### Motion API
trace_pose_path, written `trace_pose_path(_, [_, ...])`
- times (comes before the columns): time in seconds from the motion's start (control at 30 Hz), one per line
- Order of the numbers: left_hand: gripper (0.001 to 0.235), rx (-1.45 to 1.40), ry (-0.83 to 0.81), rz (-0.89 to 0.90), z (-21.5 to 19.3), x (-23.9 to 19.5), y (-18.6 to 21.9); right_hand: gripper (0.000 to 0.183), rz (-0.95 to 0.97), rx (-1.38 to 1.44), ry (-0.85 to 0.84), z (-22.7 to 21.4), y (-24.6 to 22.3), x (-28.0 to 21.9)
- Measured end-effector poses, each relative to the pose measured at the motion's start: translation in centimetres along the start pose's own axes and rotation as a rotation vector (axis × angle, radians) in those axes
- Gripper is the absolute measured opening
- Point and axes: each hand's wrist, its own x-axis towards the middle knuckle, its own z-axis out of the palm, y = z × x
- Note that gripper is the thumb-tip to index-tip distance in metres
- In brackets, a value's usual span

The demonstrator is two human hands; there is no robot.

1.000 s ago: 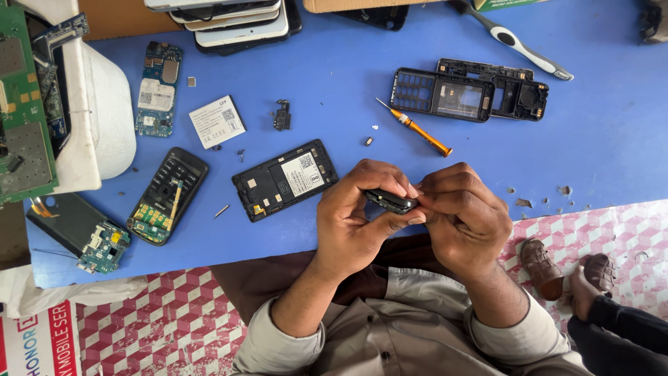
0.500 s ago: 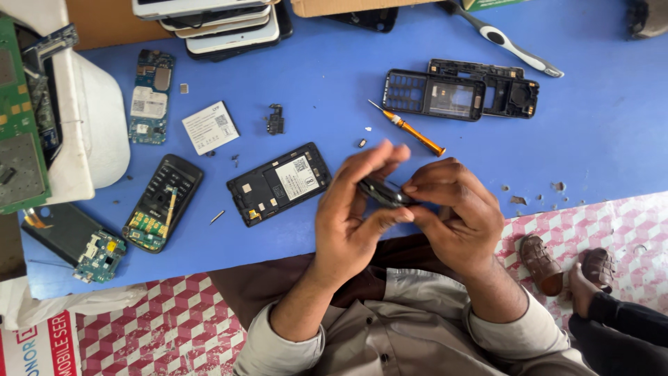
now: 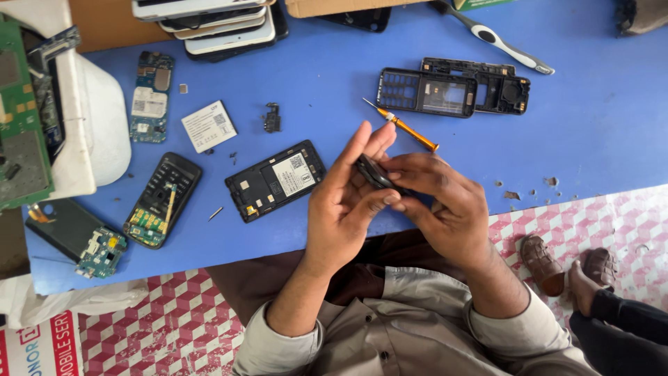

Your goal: The person assembles a feature phone by inserting the motherboard into the casing, connecting ribbon cables, and snapping the keypad and back cover into place. The person uses a screwdriver to secure internal components and aligns parts during reassembly.

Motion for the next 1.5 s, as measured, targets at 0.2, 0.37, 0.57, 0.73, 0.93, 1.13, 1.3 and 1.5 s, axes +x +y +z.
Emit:
trace_pose_path(0.2, [0.076,0.108,-0.105,0.121,0.5,-0.4,0.7,0.018,-0.109,-0.061,0.067,0.4,-0.4,-0.7])
trace_pose_path(0.37, [0.084,0.298,-0.201,0.19,0.1,-0.4,1.3,0.022,-0.175,-0.124,0.103,0.9,-0.4,-0.9])
trace_pose_path(0.57, [0.07,0.27,-0.213,0.166,0.3,-0.6,1.4,0.022,-0.264,-0.305,0.123,1.7,-0.6,-1.2])
trace_pose_path(0.73, [0.066,0.25,-0.252,0.167,0.0,-0.5,1.7,0.014,-0.113,-0.058,0.101,1.0,0.3,-2.0])
trace_pose_path(0.93, [0.07,0.211,-0.396,0.124,-0.7,-0.4,2.4,0.029,0.194,0.41,0.103,0.1,1.7,-3.5])
trace_pose_path(1.13, [0.041,0.343,-0.114,0.246,-0.3,0.0,2.3,0.018,0.04,0.318,0.139,0.5,2.4,-3.1])
trace_pose_path(1.3, [0.034,0.57,0.011,0.388,-0.4,0.1,2.3,0.029,0.002,0.436,0.105,1.2,2.2,-2.3])
trace_pose_path(1.5, [0.029,0.68,0.034,0.435,0.0,0.0,1.9,0.032,-0.035,0.428,0.161,1.5,2.1,-2.0])
